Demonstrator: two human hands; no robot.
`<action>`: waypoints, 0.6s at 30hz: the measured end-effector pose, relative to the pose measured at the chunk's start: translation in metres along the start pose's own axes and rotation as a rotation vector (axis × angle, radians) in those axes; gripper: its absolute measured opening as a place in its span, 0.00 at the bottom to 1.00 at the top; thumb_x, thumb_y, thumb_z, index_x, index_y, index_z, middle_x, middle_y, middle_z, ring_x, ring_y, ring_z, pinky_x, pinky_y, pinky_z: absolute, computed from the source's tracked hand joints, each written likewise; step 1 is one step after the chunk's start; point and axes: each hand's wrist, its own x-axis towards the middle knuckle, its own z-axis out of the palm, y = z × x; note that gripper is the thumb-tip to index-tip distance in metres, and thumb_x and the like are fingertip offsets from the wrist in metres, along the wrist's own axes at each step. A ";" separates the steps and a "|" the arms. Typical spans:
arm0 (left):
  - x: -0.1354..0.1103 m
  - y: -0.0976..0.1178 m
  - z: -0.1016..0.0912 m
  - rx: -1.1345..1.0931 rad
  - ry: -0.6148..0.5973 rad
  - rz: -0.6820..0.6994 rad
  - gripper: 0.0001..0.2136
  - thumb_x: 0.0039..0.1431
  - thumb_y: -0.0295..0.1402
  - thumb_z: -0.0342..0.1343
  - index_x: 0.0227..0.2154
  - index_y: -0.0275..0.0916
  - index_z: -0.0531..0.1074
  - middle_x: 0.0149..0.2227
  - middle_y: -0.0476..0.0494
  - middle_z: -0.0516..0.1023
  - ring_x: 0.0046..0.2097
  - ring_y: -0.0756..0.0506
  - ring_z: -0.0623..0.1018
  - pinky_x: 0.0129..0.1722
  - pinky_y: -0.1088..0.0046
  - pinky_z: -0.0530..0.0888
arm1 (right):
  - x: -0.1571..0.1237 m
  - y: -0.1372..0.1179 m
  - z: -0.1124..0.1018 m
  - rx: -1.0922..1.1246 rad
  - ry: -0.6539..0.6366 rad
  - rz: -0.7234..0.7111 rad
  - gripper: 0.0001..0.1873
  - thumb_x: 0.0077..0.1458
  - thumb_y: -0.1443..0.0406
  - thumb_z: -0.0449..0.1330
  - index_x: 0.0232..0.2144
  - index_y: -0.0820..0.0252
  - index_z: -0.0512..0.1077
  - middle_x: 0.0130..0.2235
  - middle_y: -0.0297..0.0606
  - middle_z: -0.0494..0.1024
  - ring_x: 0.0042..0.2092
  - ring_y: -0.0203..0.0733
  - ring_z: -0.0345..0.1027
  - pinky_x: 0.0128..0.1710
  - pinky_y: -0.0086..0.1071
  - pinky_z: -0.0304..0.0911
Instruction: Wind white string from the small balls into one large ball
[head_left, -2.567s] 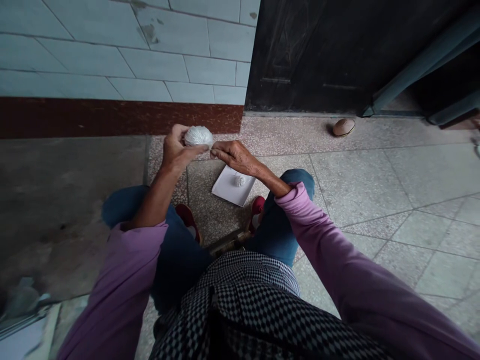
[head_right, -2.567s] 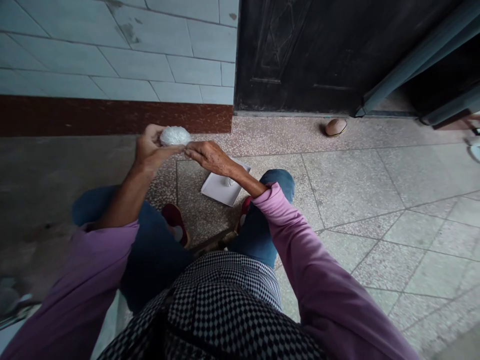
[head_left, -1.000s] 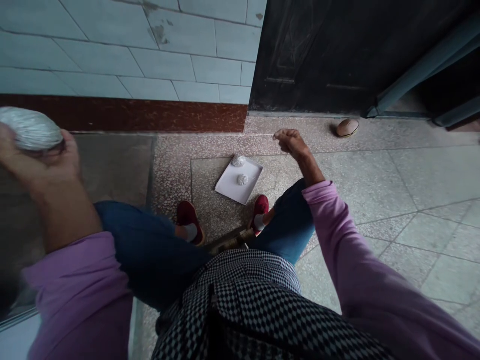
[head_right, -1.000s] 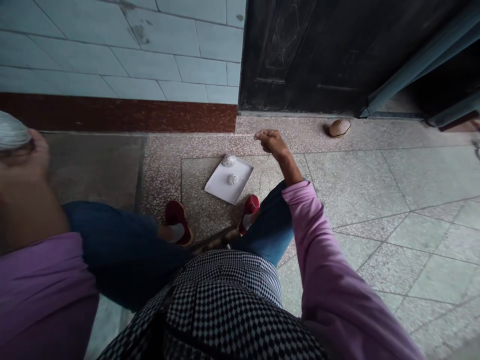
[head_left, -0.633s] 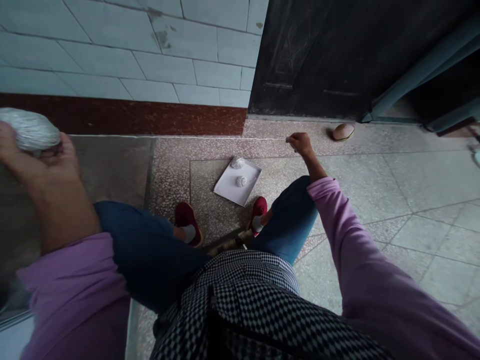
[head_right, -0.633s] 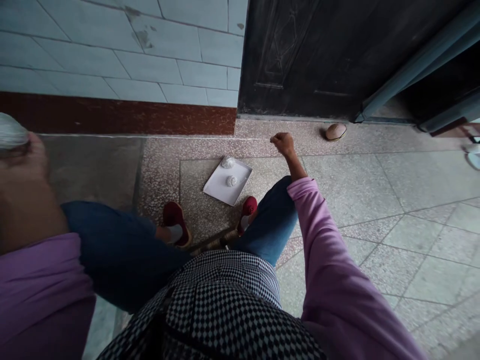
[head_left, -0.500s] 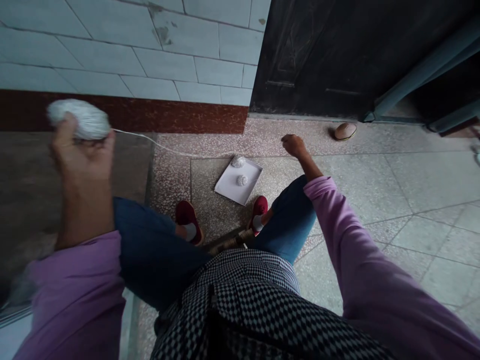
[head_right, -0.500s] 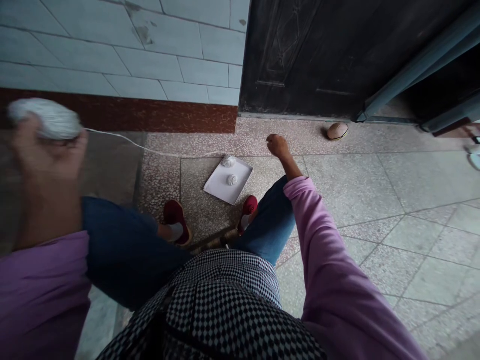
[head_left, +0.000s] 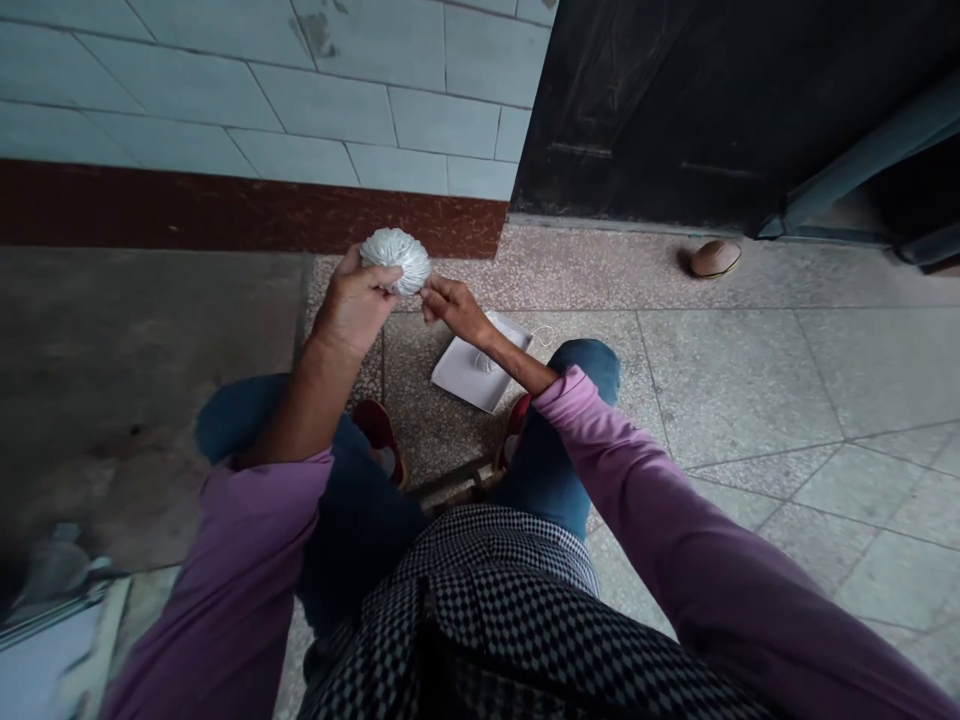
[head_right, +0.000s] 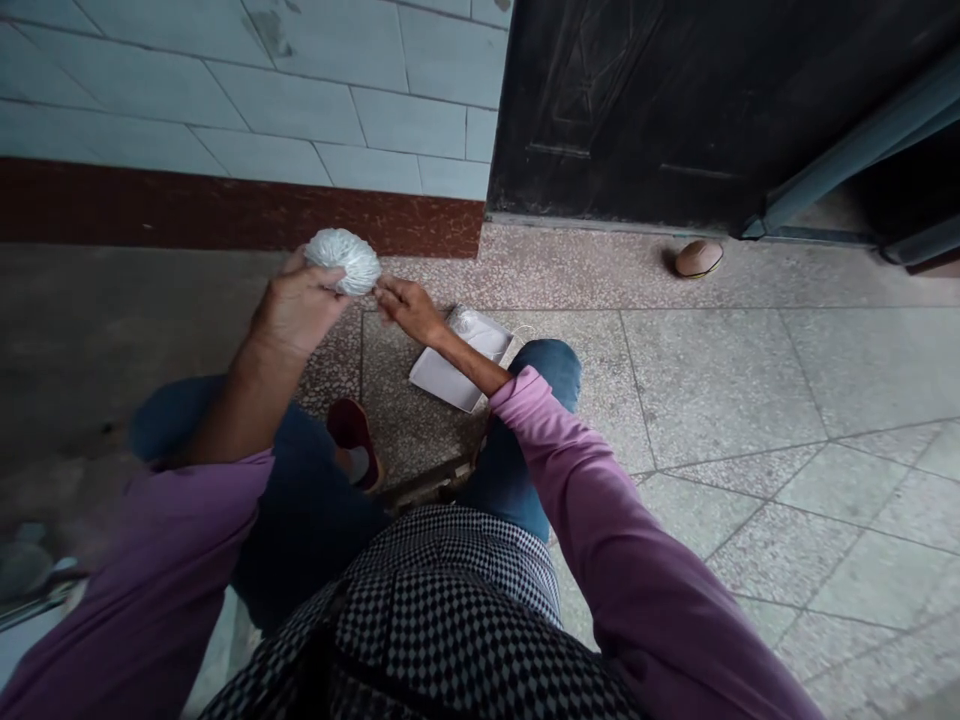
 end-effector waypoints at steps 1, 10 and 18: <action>0.002 -0.002 -0.001 0.007 0.022 -0.013 0.28 0.45 0.37 0.80 0.48 0.49 0.75 0.55 0.40 0.89 0.64 0.30 0.86 0.61 0.52 0.88 | -0.006 -0.006 0.002 -0.048 0.024 0.031 0.27 0.90 0.42 0.67 0.44 0.55 0.79 0.33 0.33 0.76 0.44 0.50 0.80 0.56 0.41 0.81; 0.012 -0.016 0.011 0.327 0.184 0.022 0.42 0.29 0.30 0.92 0.48 0.44 0.73 0.47 0.47 0.84 0.54 0.36 0.81 0.57 0.59 0.78 | -0.038 -0.057 -0.041 -0.245 -0.089 -0.115 0.28 0.95 0.45 0.60 0.43 0.56 0.79 0.43 0.40 0.84 0.48 0.49 0.76 0.60 0.40 0.71; -0.018 -0.006 0.018 0.274 -0.188 -0.203 0.30 0.35 0.36 0.88 0.43 0.44 0.81 0.41 0.47 0.86 0.46 0.37 0.85 0.46 0.63 0.80 | -0.047 -0.086 -0.077 -0.365 0.074 -0.097 0.30 0.94 0.41 0.63 0.41 0.52 0.79 0.41 0.40 0.83 0.48 0.51 0.75 0.60 0.41 0.76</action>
